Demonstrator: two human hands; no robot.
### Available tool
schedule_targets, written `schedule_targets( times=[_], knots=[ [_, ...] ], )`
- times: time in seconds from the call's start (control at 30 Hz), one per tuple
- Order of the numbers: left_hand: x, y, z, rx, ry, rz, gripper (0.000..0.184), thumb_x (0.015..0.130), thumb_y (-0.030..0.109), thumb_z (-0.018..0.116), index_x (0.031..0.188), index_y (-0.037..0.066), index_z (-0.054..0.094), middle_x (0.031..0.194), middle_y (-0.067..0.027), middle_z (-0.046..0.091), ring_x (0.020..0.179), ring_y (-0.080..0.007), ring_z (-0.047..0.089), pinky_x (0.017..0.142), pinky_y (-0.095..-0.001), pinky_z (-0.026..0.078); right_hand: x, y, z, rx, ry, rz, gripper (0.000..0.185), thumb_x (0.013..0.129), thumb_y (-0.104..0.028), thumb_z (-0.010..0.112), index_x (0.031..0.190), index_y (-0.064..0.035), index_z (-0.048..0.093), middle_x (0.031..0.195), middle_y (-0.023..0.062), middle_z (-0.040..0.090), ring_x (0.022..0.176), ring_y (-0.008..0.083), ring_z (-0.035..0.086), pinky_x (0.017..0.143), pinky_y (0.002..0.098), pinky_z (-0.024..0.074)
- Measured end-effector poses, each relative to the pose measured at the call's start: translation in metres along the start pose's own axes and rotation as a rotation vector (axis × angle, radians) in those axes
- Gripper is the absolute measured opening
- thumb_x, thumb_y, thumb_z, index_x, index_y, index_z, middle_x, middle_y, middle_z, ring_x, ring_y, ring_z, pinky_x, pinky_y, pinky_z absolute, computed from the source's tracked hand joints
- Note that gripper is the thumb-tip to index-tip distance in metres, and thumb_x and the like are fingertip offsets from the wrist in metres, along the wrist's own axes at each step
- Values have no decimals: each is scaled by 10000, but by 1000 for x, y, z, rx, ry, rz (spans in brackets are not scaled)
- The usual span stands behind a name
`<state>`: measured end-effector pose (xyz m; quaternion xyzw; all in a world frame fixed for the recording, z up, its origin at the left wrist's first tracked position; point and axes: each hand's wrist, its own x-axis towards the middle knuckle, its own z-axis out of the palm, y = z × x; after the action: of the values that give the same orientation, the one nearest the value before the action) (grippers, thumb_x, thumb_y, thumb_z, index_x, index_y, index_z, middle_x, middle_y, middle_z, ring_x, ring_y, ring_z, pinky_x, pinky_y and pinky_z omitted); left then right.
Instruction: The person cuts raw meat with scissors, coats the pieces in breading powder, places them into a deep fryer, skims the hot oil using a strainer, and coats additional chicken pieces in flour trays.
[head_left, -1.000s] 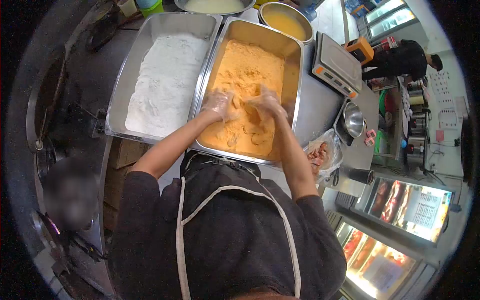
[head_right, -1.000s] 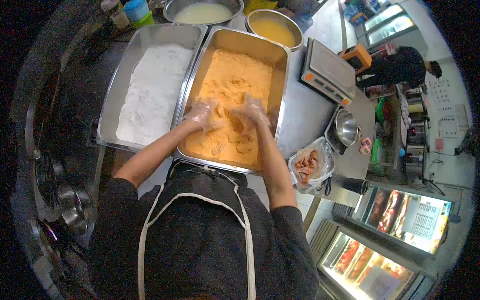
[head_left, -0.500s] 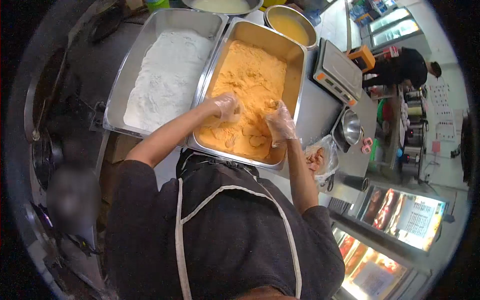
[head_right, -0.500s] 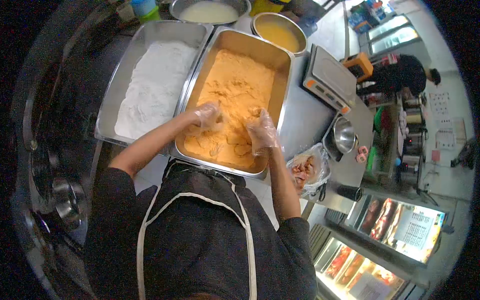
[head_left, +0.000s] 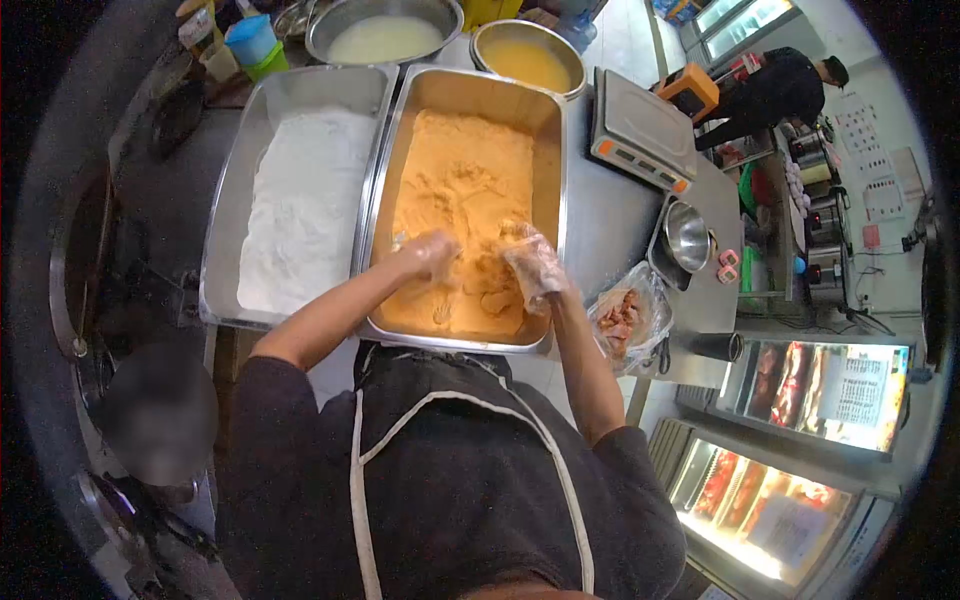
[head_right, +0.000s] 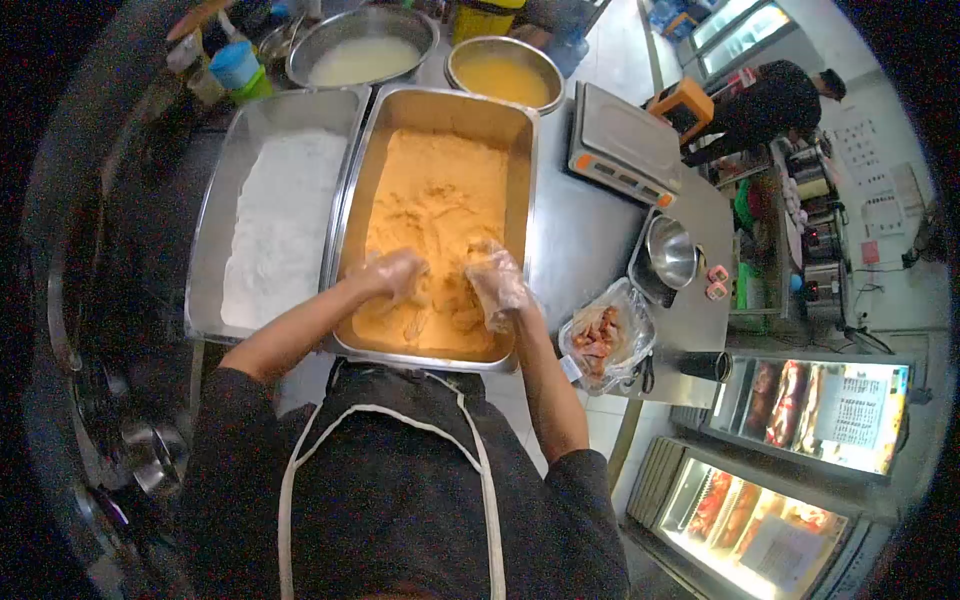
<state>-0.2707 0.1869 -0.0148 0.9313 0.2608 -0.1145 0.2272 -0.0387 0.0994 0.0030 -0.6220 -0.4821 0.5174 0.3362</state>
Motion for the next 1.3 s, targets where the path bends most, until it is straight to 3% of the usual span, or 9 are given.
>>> schedule_targets(
  times=[0.17, 0.23, 0.6, 0.7, 0.87, 0.97, 1.17, 1.23, 1.3],
  knots=[
    [13, -70, 71, -279, 17, 94, 362, 711, 314, 653, 967, 66, 589, 959, -155, 620, 932, -300, 586, 784, -393, 478, 24, -4, 2, 306, -23, -27, 459, 768, -197, 698, 1170, -60, 524, 884, 49, 615, 765, 127, 568, 660, 265, 483],
    [-21, -10, -7, -201, -79, -41, 440, 695, 338, 671, 1045, 91, 574, 965, -152, 623, 938, -306, 583, 788, -403, 476, 8, -55, 4, 167, 32, 16, 444, 767, -217, 699, 1135, -46, 519, 835, 65, 600, 743, 149, 562, 644, 295, 488],
    [-46, 46, 16, -102, -12, -555, 1114, 601, 486, 761, 1457, 210, 103, 1269, -275, 452, 1134, -410, 482, 905, -395, 451, -16, 26, 42, -1493, -323, -395, 262, 760, -193, 551, 891, 19, 635, 934, 170, 591, 890, 351, 569, 819, 570, 401],
    [-40, 41, 24, -232, -104, -619, 1135, 602, 522, 750, 1455, 141, 106, 1286, -299, 426, 1166, -438, 447, 913, -407, 439, -4, 59, 47, -1463, -174, -516, 492, 686, -195, 662, 1128, -23, 532, 1164, 274, 479, 1000, 390, 544, 832, 437, 473],
    [-28, 23, 69, -366, -82, -395, 1067, 631, 601, 698, 1376, -25, 260, 1199, -288, 512, 1120, -369, 507, 922, -407, 423, -43, -24, 73, -829, -277, 319, 892, 649, -423, 695, 1305, 70, 346, 1221, 283, 482, 1136, 416, 468, 949, 438, 398],
    [-21, 18, 88, -427, -126, -397, 848, 697, 516, 698, 1285, -33, 428, 1200, -277, 519, 1085, -289, 550, 910, -362, 433, -26, 6, 73, -643, -375, 222, 886, 653, -548, 683, 1300, -6, 414, 1292, 282, 419, 1152, 412, 462, 992, 399, 368],
    [-49, 43, 79, -1686, 94, -359, 450, 919, 195, 500, 1320, 19, 395, 1255, -102, 514, 1169, -176, 476, 976, -326, 394, -36, -10, 94, -457, -181, 107, 809, 696, -445, 709, 1273, 46, 425, 1270, 284, 431, 1180, 343, 438, 981, 370, 371],
    [-54, 74, 35, -2119, 635, -580, 460, 879, 124, 583, 1293, 26, 408, 1235, -119, 509, 1120, -182, 497, 875, -291, 496, -43, -34, 96, -443, -29, 104, 773, 692, -405, 732, 1251, 47, 447, 1245, 270, 455, 1164, 321, 449, 966, 359, 383],
    [-59, 84, -9, -2006, 659, -604, 410, 874, 122, 587, 1246, 36, 437, 1240, -118, 494, 1108, -191, 503, 853, -278, 507, -46, -72, 83, -386, 8, -133, 706, 687, -330, 750, 1214, 41, 463, 1177, 217, 490, 1124, 276, 468, 958, 334, 384]
  ],
)
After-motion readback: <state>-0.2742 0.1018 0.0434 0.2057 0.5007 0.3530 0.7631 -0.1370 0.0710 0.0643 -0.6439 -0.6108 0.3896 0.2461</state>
